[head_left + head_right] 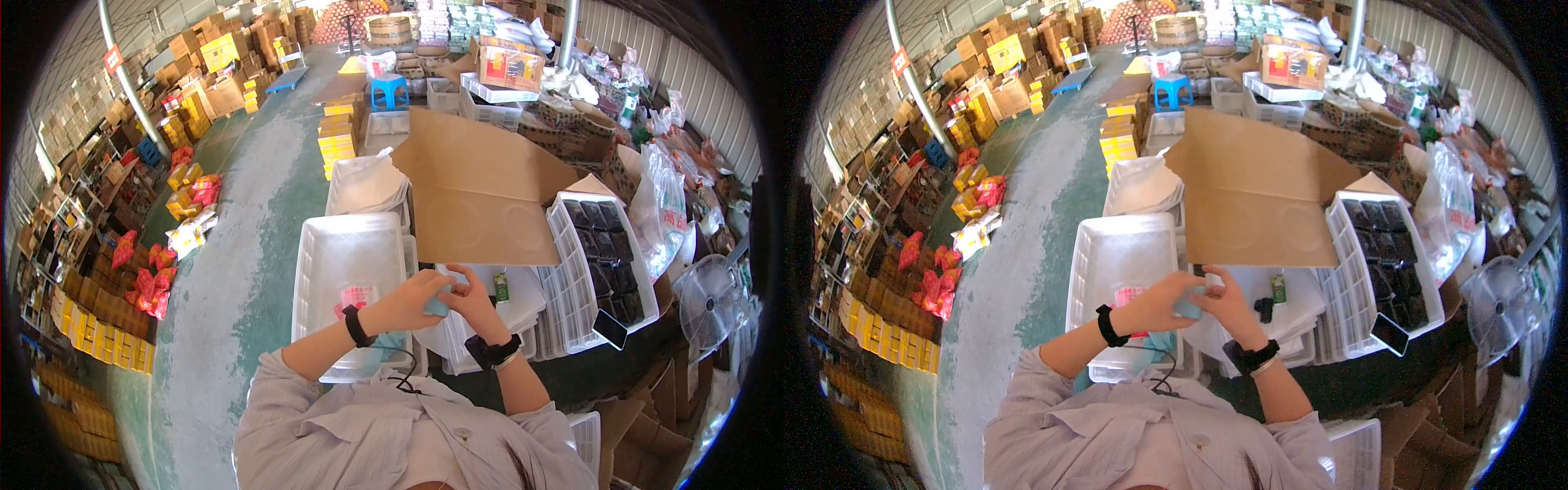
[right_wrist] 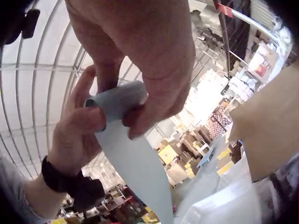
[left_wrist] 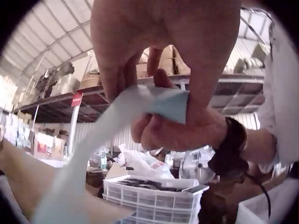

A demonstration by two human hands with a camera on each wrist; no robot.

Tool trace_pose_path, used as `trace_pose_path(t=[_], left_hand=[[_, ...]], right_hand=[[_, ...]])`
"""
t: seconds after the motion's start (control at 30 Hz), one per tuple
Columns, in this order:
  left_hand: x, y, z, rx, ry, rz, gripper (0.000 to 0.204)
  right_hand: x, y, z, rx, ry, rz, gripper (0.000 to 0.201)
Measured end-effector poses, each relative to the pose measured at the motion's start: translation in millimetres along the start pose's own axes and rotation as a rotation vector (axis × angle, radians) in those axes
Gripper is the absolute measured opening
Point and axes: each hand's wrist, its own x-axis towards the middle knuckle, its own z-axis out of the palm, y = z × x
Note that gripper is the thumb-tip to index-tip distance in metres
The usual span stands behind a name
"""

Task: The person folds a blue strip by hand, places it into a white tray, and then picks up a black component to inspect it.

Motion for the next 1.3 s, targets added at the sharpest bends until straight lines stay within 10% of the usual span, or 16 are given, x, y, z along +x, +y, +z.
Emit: trace_pose_path(t=[0.17, 0.37, 0.47, 0.57, 0.77, 0.87, 1.07, 1.17, 1.3], left_hand=[[1, 5, -1, -0.026, 0.035, 0.011, 0.066], [0, -2, 3, 0.073, -0.006, 0.075, 0.066], [0, 7, 1, -0.021, 0.038, 0.017, 0.066], [-1, 2, 4, -0.011, 0.019, 0.002, 0.066], [1, 6, 0, -0.043, -0.005, -0.029, 0.065], [0, 3, 0, 0.000, -0.016, 0.001, 0.065], [0, 6, -1, -0.046, 0.000, -0.022, 0.064], [-2, -1, 3, 0.016, 0.020, 0.017, 0.064], [0, 7, -1, -0.006, 0.040, 0.018, 0.064]], right_hand=[[-5, -6, 3, 0.377, -0.133, -0.004, 0.059], [-3, 0, -3, -0.087, -0.044, -0.018, 0.060], [-6, -7, -2, 0.437, -0.148, 0.016, 0.061], [0, 2, -3, -0.209, 0.017, 0.003, 0.061], [-7, -8, 1, 0.355, -0.129, 0.035, 0.061], [-3, 0, -2, -0.266, -0.005, -0.053, 0.063], [-4, -2, -6, 0.300, -0.100, 0.039, 0.065], [-1, 1, -2, -0.340, 0.017, -0.022, 0.067], [-6, -4, 0, 0.237, -0.084, 0.017, 0.067]])
